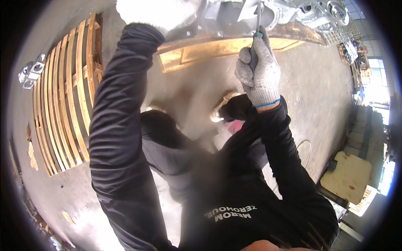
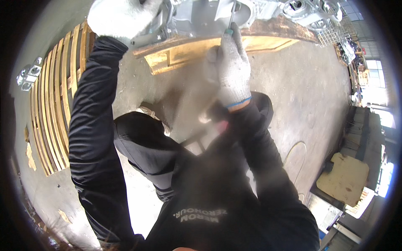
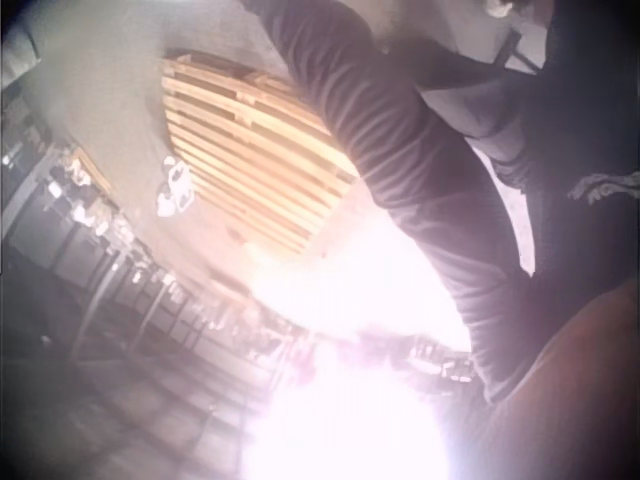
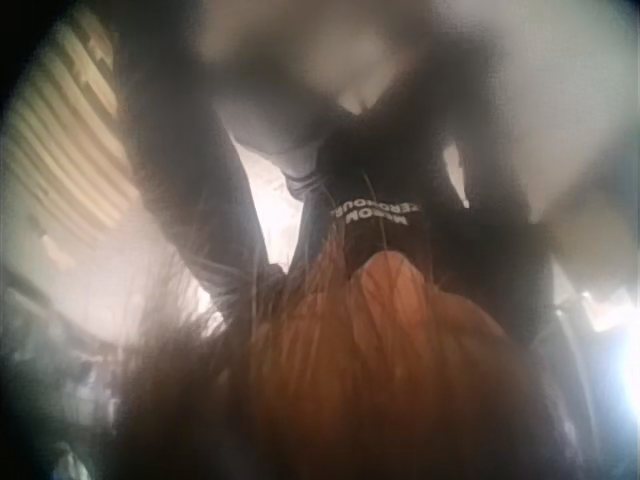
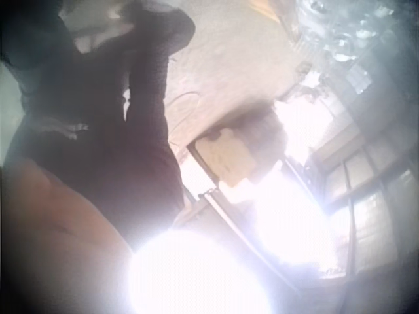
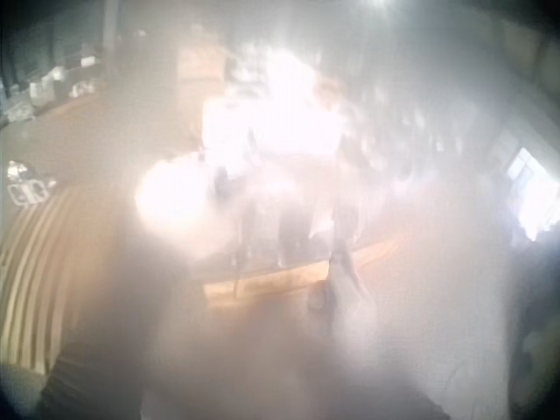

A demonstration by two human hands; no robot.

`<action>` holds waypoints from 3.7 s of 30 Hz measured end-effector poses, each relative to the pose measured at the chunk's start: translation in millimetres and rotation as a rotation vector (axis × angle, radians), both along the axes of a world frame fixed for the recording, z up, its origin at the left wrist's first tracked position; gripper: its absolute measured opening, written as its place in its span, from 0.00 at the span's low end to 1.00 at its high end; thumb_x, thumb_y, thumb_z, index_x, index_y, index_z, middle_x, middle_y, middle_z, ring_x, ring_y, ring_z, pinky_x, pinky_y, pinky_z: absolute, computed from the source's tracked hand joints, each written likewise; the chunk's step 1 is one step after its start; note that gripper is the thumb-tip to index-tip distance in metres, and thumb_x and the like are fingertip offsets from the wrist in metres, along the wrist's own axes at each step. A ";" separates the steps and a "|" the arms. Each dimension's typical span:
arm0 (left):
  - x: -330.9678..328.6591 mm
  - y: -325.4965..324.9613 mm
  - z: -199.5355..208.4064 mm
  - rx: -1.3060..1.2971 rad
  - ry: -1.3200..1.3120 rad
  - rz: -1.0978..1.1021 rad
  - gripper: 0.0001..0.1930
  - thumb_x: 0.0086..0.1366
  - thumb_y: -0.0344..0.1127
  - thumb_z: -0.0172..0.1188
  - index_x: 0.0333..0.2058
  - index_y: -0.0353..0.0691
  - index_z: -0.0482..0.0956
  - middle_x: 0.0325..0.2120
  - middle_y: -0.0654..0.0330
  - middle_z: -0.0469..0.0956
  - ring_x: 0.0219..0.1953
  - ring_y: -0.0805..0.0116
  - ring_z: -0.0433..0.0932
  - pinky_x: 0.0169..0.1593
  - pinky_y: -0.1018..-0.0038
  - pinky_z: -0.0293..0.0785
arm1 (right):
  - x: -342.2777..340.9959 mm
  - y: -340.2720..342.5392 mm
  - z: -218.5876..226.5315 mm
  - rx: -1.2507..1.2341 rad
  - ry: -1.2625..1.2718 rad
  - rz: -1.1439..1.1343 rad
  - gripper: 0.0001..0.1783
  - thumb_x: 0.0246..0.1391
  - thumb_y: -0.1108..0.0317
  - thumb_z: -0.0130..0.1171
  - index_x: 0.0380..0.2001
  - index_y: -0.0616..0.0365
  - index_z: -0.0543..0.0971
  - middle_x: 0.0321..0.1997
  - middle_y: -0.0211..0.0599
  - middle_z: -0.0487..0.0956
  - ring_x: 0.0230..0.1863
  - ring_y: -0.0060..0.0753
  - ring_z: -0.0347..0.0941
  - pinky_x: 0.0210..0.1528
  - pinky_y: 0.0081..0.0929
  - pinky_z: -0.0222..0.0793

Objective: The person uses a metal file to deburr the edges of several silver metal parts on a wooden pallet. They repeatedly pick up each part, file its edges, and place it back on the pallet, working through multiple units in sequence.

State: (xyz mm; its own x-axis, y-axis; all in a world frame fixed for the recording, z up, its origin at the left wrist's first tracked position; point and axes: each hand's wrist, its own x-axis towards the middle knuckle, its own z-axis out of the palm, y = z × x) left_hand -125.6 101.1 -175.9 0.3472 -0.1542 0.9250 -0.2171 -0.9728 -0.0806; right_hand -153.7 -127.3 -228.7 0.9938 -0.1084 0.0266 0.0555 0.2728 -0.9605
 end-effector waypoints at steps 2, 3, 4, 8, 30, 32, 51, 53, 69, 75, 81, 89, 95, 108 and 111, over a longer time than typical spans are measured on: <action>-2.2 -1.9 4.8 -0.058 0.014 -0.010 0.15 0.63 0.52 0.68 0.34 0.47 0.85 0.28 0.55 0.82 0.31 0.50 0.82 0.37 0.56 0.77 | 3.7 4.9 4.5 0.080 0.040 0.014 0.12 0.75 0.62 0.50 0.56 0.48 0.75 0.26 0.29 0.72 0.19 0.21 0.64 0.20 0.21 0.58; -4.4 -3.7 7.0 -0.097 0.027 -0.021 0.14 0.63 0.51 0.68 0.35 0.47 0.86 0.29 0.55 0.83 0.32 0.50 0.82 0.38 0.56 0.78 | 5.9 3.8 5.5 0.039 0.064 -0.005 0.11 0.75 0.62 0.50 0.54 0.48 0.75 0.26 0.29 0.70 0.19 0.20 0.63 0.19 0.20 0.57; -6.6 -4.5 9.7 -0.143 0.082 -0.083 0.13 0.64 0.50 0.67 0.40 0.50 0.88 0.33 0.56 0.86 0.35 0.50 0.84 0.42 0.57 0.80 | 7.5 -0.4 4.8 0.029 0.014 0.043 0.10 0.75 0.61 0.50 0.54 0.47 0.74 0.25 0.29 0.70 0.18 0.20 0.62 0.18 0.20 0.55; -12.2 -1.3 22.8 -0.341 0.517 -0.273 0.13 0.68 0.47 0.63 0.42 0.48 0.88 0.35 0.57 0.87 0.38 0.53 0.86 0.45 0.62 0.82 | 12.0 -27.8 -6.4 0.278 0.114 0.131 0.19 0.71 0.63 0.55 0.63 0.50 0.72 0.39 0.31 0.74 0.30 0.23 0.68 0.30 0.24 0.65; -18.6 1.2 54.0 -0.205 0.603 -0.446 0.13 0.68 0.38 0.57 0.42 0.54 0.90 0.38 0.58 0.88 0.44 0.56 0.86 0.50 0.60 0.80 | 20.7 -19.3 -3.1 -0.263 -0.097 0.094 0.08 0.73 0.59 0.54 0.47 0.48 0.75 0.25 0.25 0.67 0.18 0.20 0.59 0.19 0.19 0.54; -18.2 2.5 53.8 -0.078 0.428 -0.534 0.13 0.69 0.39 0.56 0.43 0.54 0.90 0.38 0.58 0.88 0.44 0.57 0.85 0.49 0.60 0.80 | 9.3 -16.9 5.4 0.059 0.169 0.052 0.21 0.74 0.57 0.53 0.66 0.44 0.70 0.25 0.23 0.66 0.19 0.17 0.59 0.19 0.17 0.53; -5.6 13.7 34.5 -0.238 0.544 -0.577 0.14 0.74 0.46 0.54 0.42 0.58 0.90 0.37 0.63 0.88 0.43 0.60 0.85 0.52 0.58 0.79 | 3.9 -7.0 28.0 0.101 0.358 0.142 0.33 0.76 0.56 0.51 0.79 0.38 0.58 0.24 0.27 0.66 0.14 0.19 0.55 0.14 0.19 0.48; 7.0 6.5 21.2 -0.077 0.298 -0.062 0.30 0.65 0.71 0.60 0.37 0.46 0.89 0.27 0.57 0.87 0.31 0.55 0.87 0.39 0.64 0.83 | 6.4 -0.3 29.8 0.028 0.239 0.066 0.33 0.76 0.56 0.50 0.79 0.38 0.57 0.24 0.28 0.67 0.13 0.19 0.55 0.13 0.19 0.48; 15.4 6.0 4.8 -0.107 0.306 -0.036 0.31 0.68 0.72 0.57 0.36 0.48 0.91 0.25 0.58 0.86 0.29 0.60 0.87 0.39 0.67 0.82 | -4.4 -5.3 16.2 0.064 0.282 0.084 0.31 0.77 0.53 0.48 0.79 0.33 0.58 0.23 0.26 0.67 0.12 0.18 0.53 0.12 0.19 0.46; 12.8 4.5 5.6 -0.167 0.311 -0.082 0.32 0.68 0.71 0.57 0.35 0.46 0.90 0.23 0.59 0.86 0.28 0.59 0.86 0.38 0.65 0.82 | -16.9 -16.0 14.7 0.137 0.410 0.175 0.31 0.76 0.52 0.51 0.78 0.34 0.59 0.24 0.26 0.67 0.13 0.18 0.53 0.14 0.19 0.47; 11.7 5.9 8.5 -0.181 0.268 -0.116 0.29 0.67 0.69 0.60 0.34 0.48 0.91 0.23 0.59 0.86 0.28 0.58 0.86 0.36 0.64 0.82 | -20.5 -48.7 16.4 -0.225 0.434 0.098 0.33 0.77 0.53 0.48 0.80 0.31 0.56 0.22 0.23 0.63 0.13 0.15 0.51 0.13 0.16 0.43; 12.5 5.1 4.1 -0.144 0.213 -0.111 0.27 0.66 0.68 0.62 0.35 0.47 0.90 0.26 0.58 0.87 0.29 0.57 0.87 0.39 0.65 0.83 | -9.7 -48.9 -64.3 -0.297 0.046 0.156 0.35 0.77 0.53 0.48 0.81 0.31 0.53 0.22 0.25 0.65 0.13 0.18 0.53 0.14 0.19 0.47; 14.0 4.6 4.2 -0.147 0.219 -0.081 0.27 0.65 0.66 0.64 0.35 0.45 0.89 0.27 0.56 0.88 0.30 0.56 0.87 0.42 0.64 0.83 | -11.9 -60.1 -99.2 -0.383 -0.090 0.124 0.36 0.77 0.51 0.50 0.81 0.32 0.52 0.23 0.27 0.67 0.14 0.20 0.56 0.14 0.21 0.51; -31.2 -51.1 10.7 -0.155 0.130 -0.017 0.29 0.69 0.54 0.65 0.62 0.42 0.78 0.57 0.48 0.81 0.60 0.46 0.79 0.69 0.52 0.67 | -12.1 -72.8 -13.4 0.338 0.302 0.303 0.21 0.77 0.53 0.51 0.67 0.41 0.68 0.25 0.22 0.66 0.15 0.14 0.51 0.14 0.14 0.48; -51.8 -116.1 -25.1 -0.271 0.405 -0.413 0.29 0.75 0.52 0.60 0.64 0.35 0.76 0.56 0.46 0.81 0.59 0.48 0.80 0.68 0.54 0.70 | -42.2 -72.2 6.7 0.795 0.464 0.357 0.15 0.77 0.57 0.51 0.56 0.51 0.75 0.26 0.20 0.64 0.14 0.12 0.48 0.11 0.11 0.50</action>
